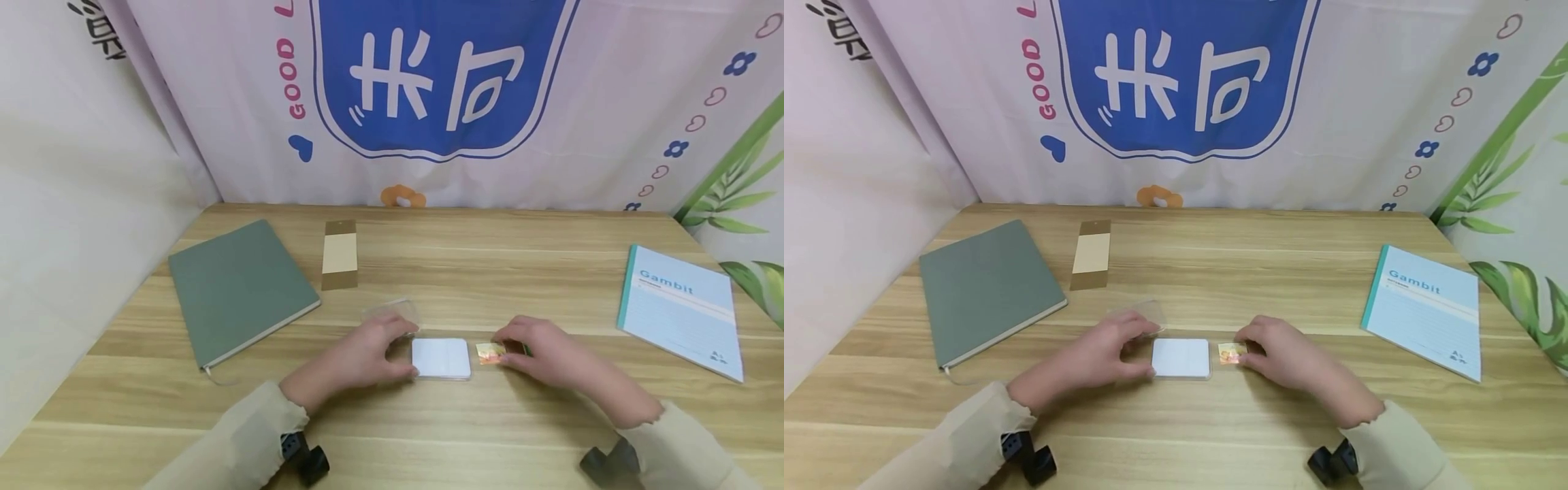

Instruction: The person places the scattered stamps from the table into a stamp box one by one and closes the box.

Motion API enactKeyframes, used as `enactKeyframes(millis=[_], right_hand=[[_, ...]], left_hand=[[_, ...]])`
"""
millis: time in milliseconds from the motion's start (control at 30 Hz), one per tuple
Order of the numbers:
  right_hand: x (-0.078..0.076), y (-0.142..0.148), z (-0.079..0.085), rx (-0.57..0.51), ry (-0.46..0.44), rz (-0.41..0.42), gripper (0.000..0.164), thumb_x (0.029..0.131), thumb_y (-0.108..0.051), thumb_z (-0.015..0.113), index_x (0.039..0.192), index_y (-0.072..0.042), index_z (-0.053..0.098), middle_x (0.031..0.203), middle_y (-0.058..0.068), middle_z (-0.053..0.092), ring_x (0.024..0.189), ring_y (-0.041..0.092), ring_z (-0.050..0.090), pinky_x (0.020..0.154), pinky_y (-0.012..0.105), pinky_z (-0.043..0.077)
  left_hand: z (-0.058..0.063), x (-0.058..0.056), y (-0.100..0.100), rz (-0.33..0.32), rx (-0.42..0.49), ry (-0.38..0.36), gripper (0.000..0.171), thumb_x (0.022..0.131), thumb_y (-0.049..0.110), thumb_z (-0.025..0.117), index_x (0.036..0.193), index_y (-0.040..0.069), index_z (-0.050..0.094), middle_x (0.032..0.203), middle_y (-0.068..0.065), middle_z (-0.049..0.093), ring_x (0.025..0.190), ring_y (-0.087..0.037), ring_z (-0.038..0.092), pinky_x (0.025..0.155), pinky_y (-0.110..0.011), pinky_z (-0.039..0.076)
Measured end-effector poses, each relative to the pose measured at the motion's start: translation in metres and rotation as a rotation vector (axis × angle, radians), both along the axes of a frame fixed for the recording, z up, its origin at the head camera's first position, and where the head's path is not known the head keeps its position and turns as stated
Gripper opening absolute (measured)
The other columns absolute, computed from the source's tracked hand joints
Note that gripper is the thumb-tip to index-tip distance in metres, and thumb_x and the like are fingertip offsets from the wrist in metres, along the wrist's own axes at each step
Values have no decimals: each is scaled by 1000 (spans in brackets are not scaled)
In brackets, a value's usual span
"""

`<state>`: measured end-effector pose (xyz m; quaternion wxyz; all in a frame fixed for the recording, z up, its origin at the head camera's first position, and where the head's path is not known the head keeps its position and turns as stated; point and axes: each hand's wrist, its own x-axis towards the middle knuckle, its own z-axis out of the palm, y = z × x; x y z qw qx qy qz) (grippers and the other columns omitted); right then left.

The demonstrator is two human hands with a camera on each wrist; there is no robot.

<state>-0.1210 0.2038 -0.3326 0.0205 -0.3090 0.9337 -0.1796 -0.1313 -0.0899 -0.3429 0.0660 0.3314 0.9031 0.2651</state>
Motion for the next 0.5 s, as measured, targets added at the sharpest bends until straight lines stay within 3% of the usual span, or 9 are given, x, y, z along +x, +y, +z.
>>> enactKeyframes(millis=[200, 500], right_hand=[[-2, -4, -8, -45, 25, -45, 12, 82, -13, 69, 94, -10, 67, 91, -3, 61, 82, 11, 56, 74, 34, 48], [-6, -8, -9, -68, -15, -106, 8, 79, -7, 70, 84, -11, 65, 81, -4, 57, 74, 9, 49, 68, 30, 45]], left_hand=[[-3, 2, 3, 3, -37, -7, 53, 75, 31, 76, 119, 6, 59, 100, 1, 54, 88, -11, 49, 78, -27, 45], [-4, 2, 5, 10, -61, -9, 52, 76, 32, 75, 119, 7, 60, 101, 1, 53, 85, -11, 47, 75, -25, 44]])
